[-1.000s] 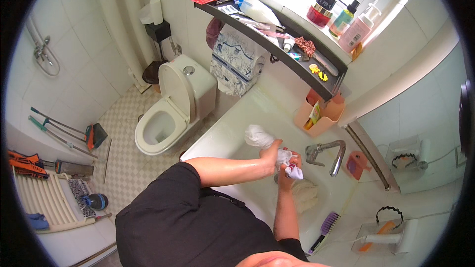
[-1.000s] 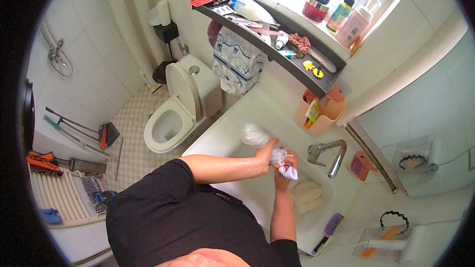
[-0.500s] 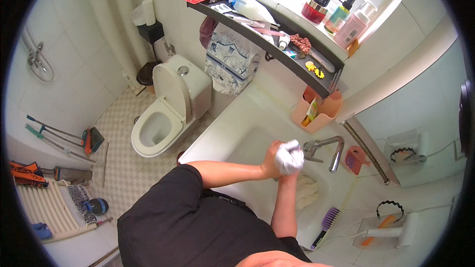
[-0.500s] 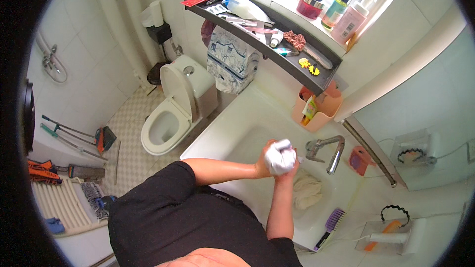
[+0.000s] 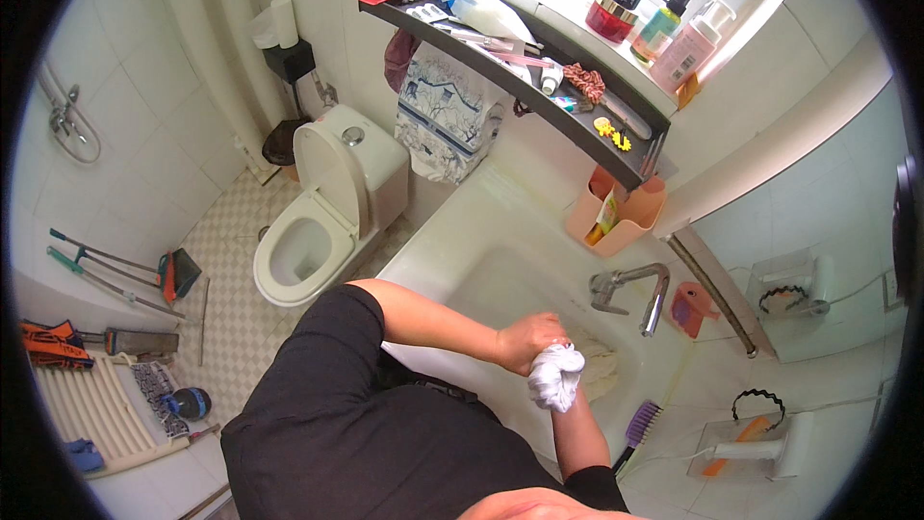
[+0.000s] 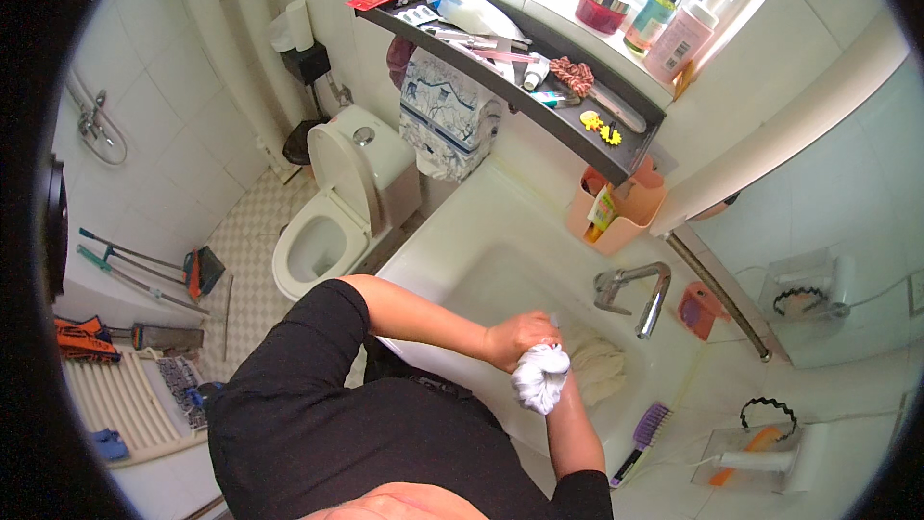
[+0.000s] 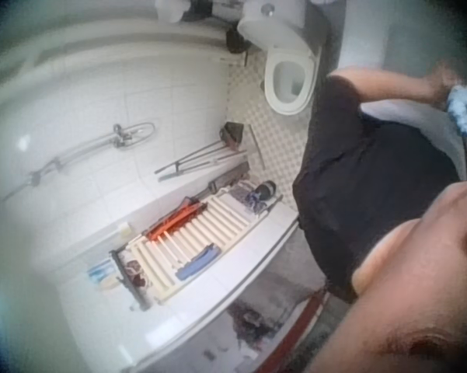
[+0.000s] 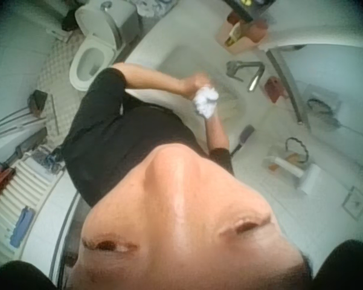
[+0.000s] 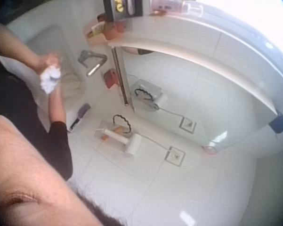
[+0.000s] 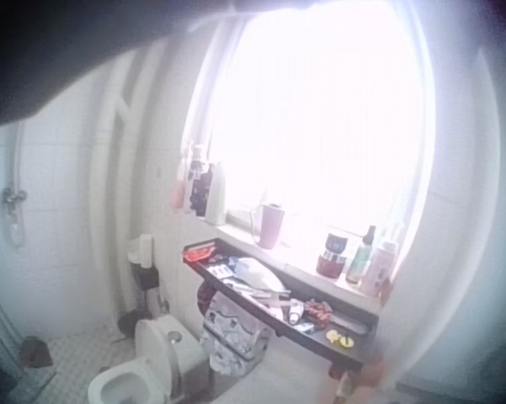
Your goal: The person washes two small cloths by hand in a bathroom sink. They wet the cloths under running water, rub them together, rinse, and wring out excess water repeatedly. The cloths are handled one at a time and then together, with water running throughout.
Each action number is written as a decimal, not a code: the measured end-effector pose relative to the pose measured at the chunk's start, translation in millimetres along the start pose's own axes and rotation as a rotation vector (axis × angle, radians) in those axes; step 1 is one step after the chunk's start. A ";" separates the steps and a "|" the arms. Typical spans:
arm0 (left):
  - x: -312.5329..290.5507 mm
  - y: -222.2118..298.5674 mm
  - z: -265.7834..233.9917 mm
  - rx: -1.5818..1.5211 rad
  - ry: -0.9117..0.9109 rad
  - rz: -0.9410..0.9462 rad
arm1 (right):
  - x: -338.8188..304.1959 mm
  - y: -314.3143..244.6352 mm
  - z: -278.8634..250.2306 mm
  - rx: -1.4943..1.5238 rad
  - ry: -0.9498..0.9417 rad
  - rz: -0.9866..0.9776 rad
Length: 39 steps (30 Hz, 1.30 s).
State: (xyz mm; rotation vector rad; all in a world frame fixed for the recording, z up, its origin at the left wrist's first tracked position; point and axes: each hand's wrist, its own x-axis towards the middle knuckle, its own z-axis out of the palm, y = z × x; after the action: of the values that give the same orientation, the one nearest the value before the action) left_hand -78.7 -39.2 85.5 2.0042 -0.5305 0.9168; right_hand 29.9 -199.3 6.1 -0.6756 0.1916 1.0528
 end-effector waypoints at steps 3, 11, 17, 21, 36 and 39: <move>2.0 7.2 -5.4 -0.024 -0.088 0.027 | -1.2 2.4 11.9 -0.065 0.027 0.026; 2.0 10.7 -0.4 -0.090 -0.210 0.093 | 5.5 12.9 43.9 -0.178 0.065 0.079; -6.5 -10.7 12.8 -0.212 -0.392 -0.039 | -10.2 15.6 58.3 -0.204 0.098 0.086; 13.7 -11.4 -16.5 -0.233 -0.271 -0.532 | -7.1 25.4 87.0 -0.180 0.130 0.114; 35.9 -113.9 -165.7 0.559 0.045 -0.737 | -37.3 -35.5 -88.4 -0.908 0.724 -0.269; 48.3 -130.1 -171.5 0.750 -0.211 -0.855 | -44.7 -47.4 -118.2 -1.443 0.876 -0.518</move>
State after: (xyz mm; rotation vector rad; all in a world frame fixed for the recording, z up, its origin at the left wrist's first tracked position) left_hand -33.0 174.2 118.5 2.6393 0.6548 0.3659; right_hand 67.5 -317.9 -46.3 -2.3343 -0.0408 0.1652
